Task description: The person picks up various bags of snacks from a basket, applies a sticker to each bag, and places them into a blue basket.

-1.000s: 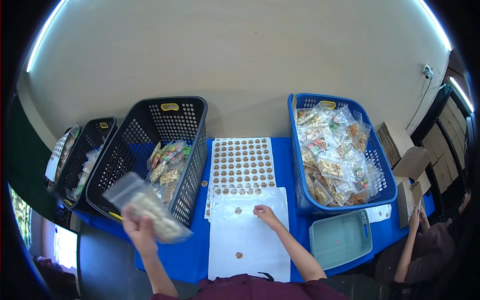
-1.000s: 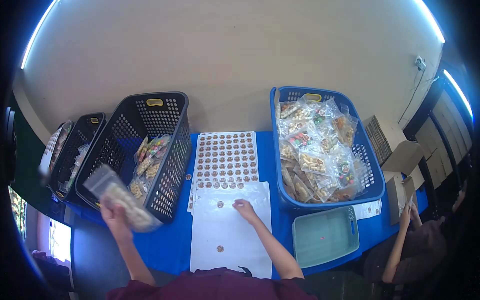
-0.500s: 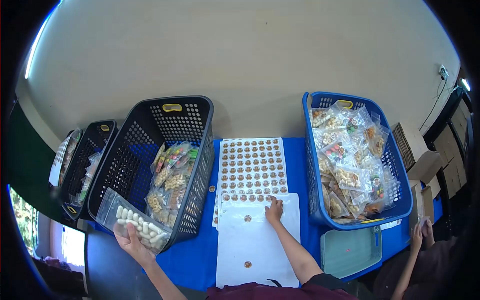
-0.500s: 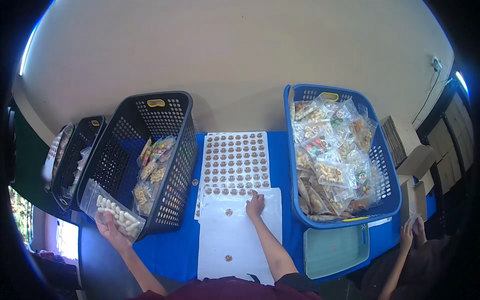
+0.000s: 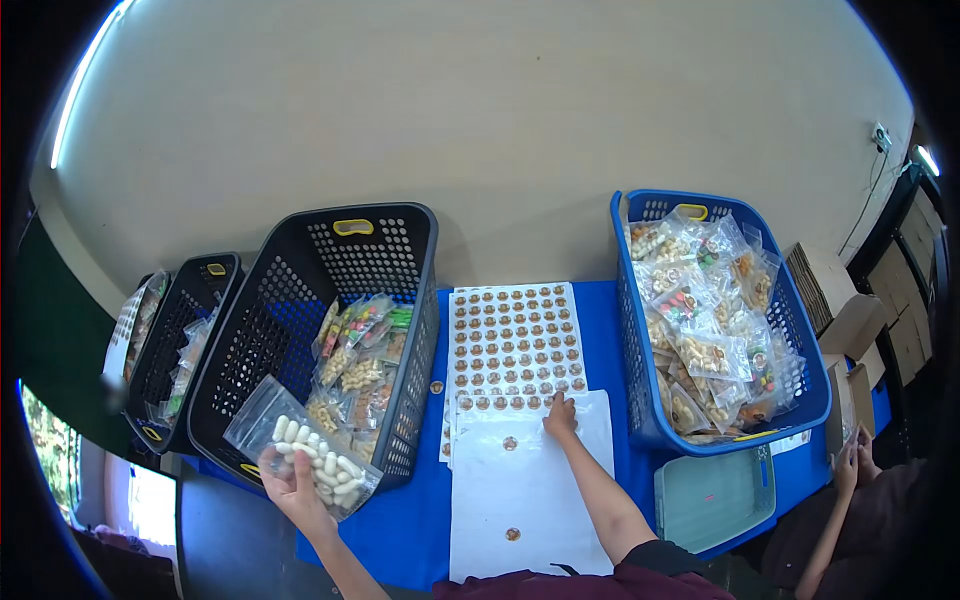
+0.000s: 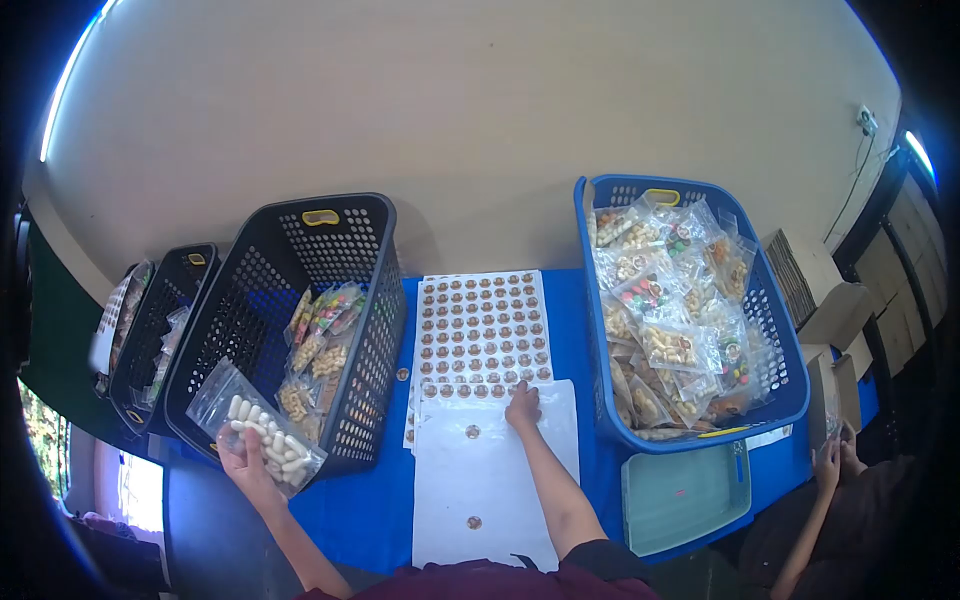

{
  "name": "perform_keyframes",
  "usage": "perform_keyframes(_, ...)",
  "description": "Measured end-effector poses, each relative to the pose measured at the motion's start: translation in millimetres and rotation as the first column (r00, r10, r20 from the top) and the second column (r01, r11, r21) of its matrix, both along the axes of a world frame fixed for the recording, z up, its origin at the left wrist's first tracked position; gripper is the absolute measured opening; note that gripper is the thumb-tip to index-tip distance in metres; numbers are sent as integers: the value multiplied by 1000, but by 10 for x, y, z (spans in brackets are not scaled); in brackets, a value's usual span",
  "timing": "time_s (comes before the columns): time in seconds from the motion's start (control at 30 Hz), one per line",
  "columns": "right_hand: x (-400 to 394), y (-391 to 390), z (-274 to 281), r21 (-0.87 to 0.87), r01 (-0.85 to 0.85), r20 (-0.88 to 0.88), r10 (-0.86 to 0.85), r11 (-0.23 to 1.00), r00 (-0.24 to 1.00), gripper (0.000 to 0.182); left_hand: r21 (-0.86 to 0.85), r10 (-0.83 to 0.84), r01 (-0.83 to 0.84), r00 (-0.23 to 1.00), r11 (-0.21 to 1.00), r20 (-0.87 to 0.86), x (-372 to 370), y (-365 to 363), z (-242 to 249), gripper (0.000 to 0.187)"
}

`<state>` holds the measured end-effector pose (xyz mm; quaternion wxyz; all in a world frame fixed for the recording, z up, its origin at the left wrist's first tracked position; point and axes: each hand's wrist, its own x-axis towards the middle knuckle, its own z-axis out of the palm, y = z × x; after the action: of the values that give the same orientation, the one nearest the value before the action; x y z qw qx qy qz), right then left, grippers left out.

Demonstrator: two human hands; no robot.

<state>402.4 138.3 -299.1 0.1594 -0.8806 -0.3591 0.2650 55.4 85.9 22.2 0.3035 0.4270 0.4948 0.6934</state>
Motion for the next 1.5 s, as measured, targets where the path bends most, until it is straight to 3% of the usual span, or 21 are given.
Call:
perform_keyframes(0.13, 42, 70, -87, -12, 31, -2, -31, 999, 1000, 54, -7, -4, 4, 1000, 1000, -26, -59, 43, -61, 28)
perform_keyframes(0.23, -40, -58, 135, -34, -72, 28, 73, 997, 997, 62, -8, -19, 19, 1000, 1000, -10, 14, 42, -12, 29)
perform_keyframes(0.33, -149, -247, 51, 135, -136, 195, 109, 981, 975, 62, -24, -133, 134, 990, 991, 37, 48, 72, 12, 33)
perform_keyframes(0.43, -170, -269, 57, 240, -65, 189, 19, 969, 982, 61, -3, -166, 166, 985, 986, 38, 157, 108, 14, 33)
perform_keyframes(0.57, -149, -261, 88, 195, -130, 184, 94, 972, 979, 59, 41, -207, 204, 975, 978, 77, 264, 117, 44, 34)
perform_keyframes(0.67, -164, -349, 3, 240, -215, 276, 146, 947, 950, 56, 46, -209, 206, 974, 978, 82, 252, 136, 39, 34)
perform_keyframes(0.77, -178, -450, 92, 181, -351, 343, 275, 919, 898, 52, 53, -225, 222, 973, 974, 58, 227, 151, -30, 34)
perform_keyframes(0.87, -112, -396, 0, 81, -357, 264, 325, 931, 908, 53, 77, -225, 219, 972, 973, 70, 258, 134, -14, 32)
perform_keyframes(1.0, -161, -461, 68, 40, -355, 277, 331, 934, 902, 60, 48, -236, 235, 972, 971, 15, 283, 87, 28, 32)
perform_keyframes(1.1, -128, -458, 78, 77, -411, 322, 367, 908, 873, 55, 60, -248, 247, 969, 967, 11, 269, 92, 22, 33)
perform_keyframes(1.17, -170, -389, 206, -21, -425, 320, 409, 905, 855, 54, 12, -219, 219, 975, 976, -24, 251, 91, 30, 33)
perform_keyframes(1.37, -368, -390, -63, 127, -249, 381, 185, 960, 906, 56, 128, -219, 220, 976, 967, -21, 287, 50, -14, 31)
perform_keyframes(1.5, -323, -351, 31, 186, -143, 253, 93, 972, 963, 51, 105, -244, 253, 965, 962, -95, 263, 16, -37, 30)
